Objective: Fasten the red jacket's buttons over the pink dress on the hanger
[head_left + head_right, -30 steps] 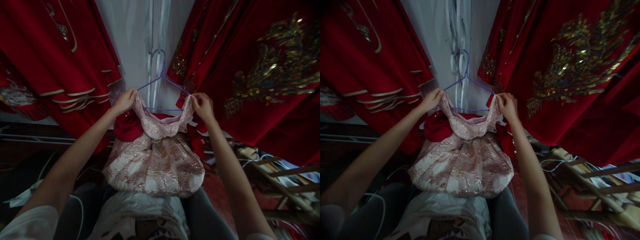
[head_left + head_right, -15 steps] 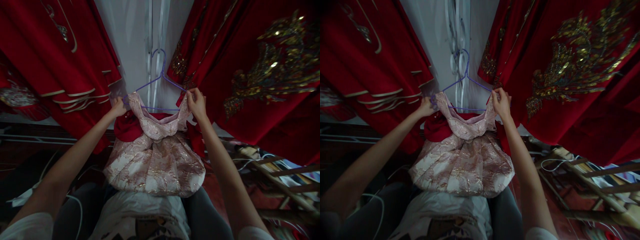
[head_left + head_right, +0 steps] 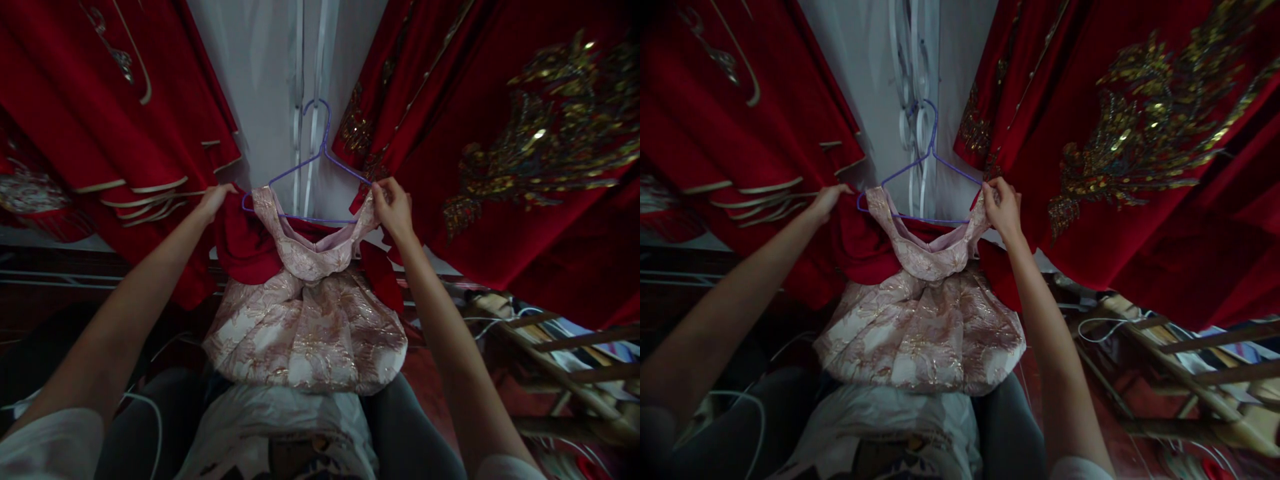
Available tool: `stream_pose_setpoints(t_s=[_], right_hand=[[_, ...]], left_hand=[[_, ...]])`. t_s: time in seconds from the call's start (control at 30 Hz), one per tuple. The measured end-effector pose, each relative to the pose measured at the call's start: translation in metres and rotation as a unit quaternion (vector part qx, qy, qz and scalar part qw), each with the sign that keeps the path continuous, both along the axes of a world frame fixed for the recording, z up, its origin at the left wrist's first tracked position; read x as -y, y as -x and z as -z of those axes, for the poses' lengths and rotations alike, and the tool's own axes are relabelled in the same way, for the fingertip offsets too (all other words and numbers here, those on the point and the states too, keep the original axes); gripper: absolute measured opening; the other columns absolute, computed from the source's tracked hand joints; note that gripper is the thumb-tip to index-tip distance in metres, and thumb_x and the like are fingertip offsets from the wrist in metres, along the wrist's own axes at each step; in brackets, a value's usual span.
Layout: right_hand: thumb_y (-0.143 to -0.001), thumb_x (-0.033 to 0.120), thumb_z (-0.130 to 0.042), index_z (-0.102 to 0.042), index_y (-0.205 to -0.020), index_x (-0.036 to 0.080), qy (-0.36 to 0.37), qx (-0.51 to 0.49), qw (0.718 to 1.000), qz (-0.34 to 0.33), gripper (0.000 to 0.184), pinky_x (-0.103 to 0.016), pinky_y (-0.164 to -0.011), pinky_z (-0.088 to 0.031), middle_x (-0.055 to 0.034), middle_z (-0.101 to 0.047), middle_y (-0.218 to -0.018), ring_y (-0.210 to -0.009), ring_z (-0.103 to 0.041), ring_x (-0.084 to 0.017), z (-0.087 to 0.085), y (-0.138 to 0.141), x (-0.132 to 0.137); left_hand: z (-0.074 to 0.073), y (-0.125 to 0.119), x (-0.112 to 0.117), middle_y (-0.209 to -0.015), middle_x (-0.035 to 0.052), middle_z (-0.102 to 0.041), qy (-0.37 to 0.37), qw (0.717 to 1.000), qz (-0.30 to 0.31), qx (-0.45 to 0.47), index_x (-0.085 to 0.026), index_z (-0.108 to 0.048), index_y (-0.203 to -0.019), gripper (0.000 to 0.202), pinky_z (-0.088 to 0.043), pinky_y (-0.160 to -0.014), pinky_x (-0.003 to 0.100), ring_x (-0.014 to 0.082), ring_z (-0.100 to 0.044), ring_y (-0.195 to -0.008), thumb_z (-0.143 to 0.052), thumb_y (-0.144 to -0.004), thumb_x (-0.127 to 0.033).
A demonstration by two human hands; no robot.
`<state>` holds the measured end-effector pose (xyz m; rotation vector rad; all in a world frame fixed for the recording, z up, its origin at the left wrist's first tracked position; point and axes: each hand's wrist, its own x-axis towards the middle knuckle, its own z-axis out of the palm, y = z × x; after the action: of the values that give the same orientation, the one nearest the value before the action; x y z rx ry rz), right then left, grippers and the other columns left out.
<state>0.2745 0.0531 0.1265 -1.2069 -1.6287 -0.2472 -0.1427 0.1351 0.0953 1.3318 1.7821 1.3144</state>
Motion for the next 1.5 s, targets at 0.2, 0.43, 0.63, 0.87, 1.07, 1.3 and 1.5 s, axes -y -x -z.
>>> stream_pose_setpoints(t_s=[0.2,0.43,0.63,0.87,1.07,1.3,1.5], right_hand=[[-0.087,0.057,-0.048,-0.059,-0.077,0.022,0.048,0.009,0.999,-0.009,0.039,-0.029,-0.067,-0.041,-0.0023,-0.063,-0.070,-0.071,-0.056,-0.018,-0.015,0.001,0.017],[-0.083,0.067,-0.047,-0.060,-0.063,0.020,0.087,-0.018,0.996,-0.019,0.053,-0.028,-0.059,-0.041,-0.0020,-0.056,-0.055,-0.062,-0.056,-0.017,-0.037,-0.002,0.023],[-0.077,0.068,-0.055,-0.065,-0.062,0.018,0.283,-0.028,0.953,-0.102,0.053,-0.029,-0.053,-0.043,-0.0023,-0.057,-0.050,-0.056,-0.058,-0.019,-0.043,-0.015,-0.009],[-0.070,0.061,-0.069,-0.070,-0.072,0.022,0.349,0.047,0.916,-0.195,0.039,-0.033,-0.056,-0.050,-0.0026,-0.060,-0.051,-0.058,-0.060,-0.022,-0.044,0.001,-0.041],[-0.062,0.046,-0.077,-0.058,-0.067,0.020,0.397,0.055,0.892,-0.208,0.032,-0.032,-0.056,-0.047,0.0009,-0.056,-0.054,-0.055,-0.052,-0.016,-0.030,-0.001,-0.063],[-0.068,0.026,-0.064,-0.053,-0.084,0.020,0.112,0.026,0.990,-0.081,0.021,-0.036,-0.075,-0.047,-0.0028,-0.056,-0.079,-0.076,-0.053,-0.019,-0.029,-0.017,-0.059],[-0.065,0.019,-0.061,-0.049,-0.078,0.021,0.117,0.001,0.993,-0.033,0.018,-0.035,-0.069,-0.046,-0.0003,-0.050,-0.072,-0.068,-0.049,-0.016,-0.029,-0.063,-0.035]], left_hand=[[-0.060,-0.037,0.021,-0.078,0.0049,-0.065,-0.078,0.993,0.086,0.007,-0.016,-0.066,-0.082,0.026,-0.050,-0.064,0.032,0.0213,-0.061,-0.072,-0.061,-0.070,-0.038],[-0.074,-0.108,0.058,-0.102,0.0052,-0.059,-0.221,0.921,0.259,-0.192,-0.016,-0.067,-0.091,0.032,-0.047,-0.088,0.039,0.0244,-0.056,-0.107,-0.055,-0.084,-0.045],[-0.076,-0.103,0.040,-0.120,0.0077,-0.055,-0.161,0.914,0.291,-0.231,-0.015,-0.070,-0.083,0.022,-0.043,-0.095,0.037,0.0245,-0.052,-0.115,-0.063,-0.078,-0.036],[-0.055,-0.096,0.027,-0.119,0.0085,-0.054,-0.127,0.921,0.295,-0.221,-0.015,-0.070,-0.072,0.023,-0.037,-0.104,0.038,0.0222,-0.050,-0.111,-0.063,-0.077,-0.037],[-0.052,-0.097,0.029,-0.108,0.0089,-0.055,-0.138,0.910,0.288,-0.266,-0.017,-0.070,-0.075,0.025,-0.035,-0.103,0.044,0.0257,-0.048,-0.112,-0.061,-0.079,-0.039],[-0.040,-0.105,0.026,-0.111,0.0096,-0.050,-0.164,0.901,0.208,-0.344,-0.019,-0.070,-0.086,0.027,-0.029,-0.103,0.052,0.0333,-0.041,-0.119,-0.056,-0.084,-0.041],[-0.036,-0.106,0.025,-0.115,0.0104,-0.047,-0.169,0.893,0.196,-0.370,-0.020,-0.070,-0.088,0.030,-0.029,-0.102,0.054,0.0359,-0.040,-0.121,-0.052,-0.086,-0.044]])
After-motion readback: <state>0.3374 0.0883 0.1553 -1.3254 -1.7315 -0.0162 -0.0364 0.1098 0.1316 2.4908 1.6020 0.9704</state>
